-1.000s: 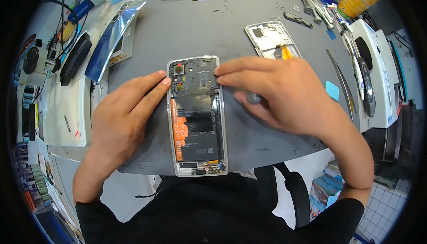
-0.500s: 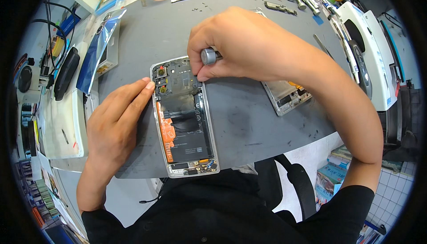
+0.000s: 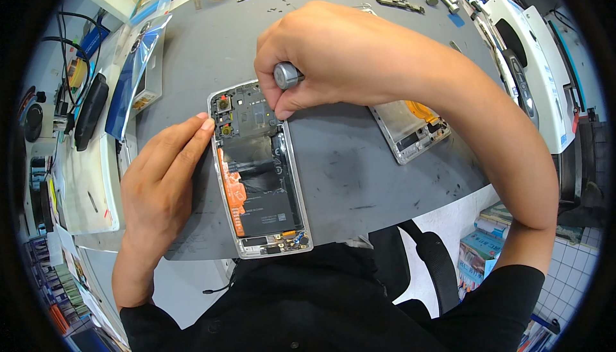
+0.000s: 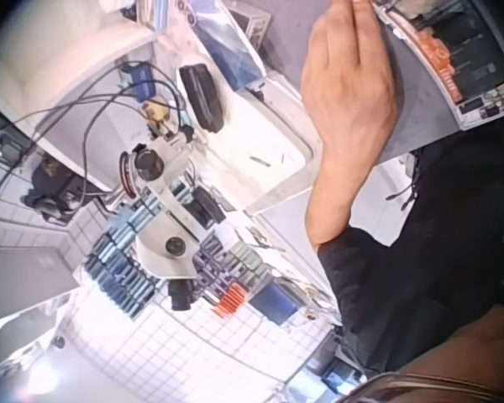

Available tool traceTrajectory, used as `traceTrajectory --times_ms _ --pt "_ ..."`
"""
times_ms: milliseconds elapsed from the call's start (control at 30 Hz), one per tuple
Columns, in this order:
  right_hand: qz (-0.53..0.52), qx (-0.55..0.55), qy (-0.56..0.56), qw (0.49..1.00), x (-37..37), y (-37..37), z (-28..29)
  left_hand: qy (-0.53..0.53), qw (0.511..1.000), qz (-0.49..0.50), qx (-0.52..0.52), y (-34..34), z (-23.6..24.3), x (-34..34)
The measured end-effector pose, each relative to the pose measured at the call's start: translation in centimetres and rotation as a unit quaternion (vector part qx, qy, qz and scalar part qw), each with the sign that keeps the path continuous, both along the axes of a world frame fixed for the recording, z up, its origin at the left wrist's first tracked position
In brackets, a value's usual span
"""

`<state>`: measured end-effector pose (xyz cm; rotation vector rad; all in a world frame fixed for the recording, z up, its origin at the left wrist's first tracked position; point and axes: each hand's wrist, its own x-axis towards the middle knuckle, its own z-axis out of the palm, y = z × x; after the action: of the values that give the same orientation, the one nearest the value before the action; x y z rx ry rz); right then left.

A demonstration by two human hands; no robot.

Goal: The person repairs a disassembled smartphone on a workbench. They use a screwdriver to remove screws from a metal bracket, lift the bracket to expose internal components, and then reposition and secure the bracket back in place.

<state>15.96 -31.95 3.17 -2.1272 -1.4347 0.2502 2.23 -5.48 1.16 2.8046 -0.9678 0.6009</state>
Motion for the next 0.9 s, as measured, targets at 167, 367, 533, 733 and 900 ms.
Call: traceTrajectory --times_ms 167,367,533,733,900 --pt "-0.047 -0.106 0.045 0.992 -0.3 0.7 1.1 0.001 1.0 0.003 0.003 0.1 0.0 0.0" --pt "-0.084 -0.158 0.074 0.981 -0.4 1.8 2.6 0.005 1.0 0.002 0.001 0.1 0.0 0.1" --pt "-0.13 -0.206 0.08 0.967 0.2 2.3 2.9 0.011 1.0 -0.004 -0.009 0.0 0.4 0.4" --pt "-0.14 -0.274 0.114 0.944 1.2 4.0 4.0 0.016 1.0 0.003 -0.016 0.2 0.3 0.3" --pt "-0.136 -0.278 0.189 0.932 2.4 3.4 3.7 0.011 0.999 0.002 -0.03 0.1 0.1 0.3"
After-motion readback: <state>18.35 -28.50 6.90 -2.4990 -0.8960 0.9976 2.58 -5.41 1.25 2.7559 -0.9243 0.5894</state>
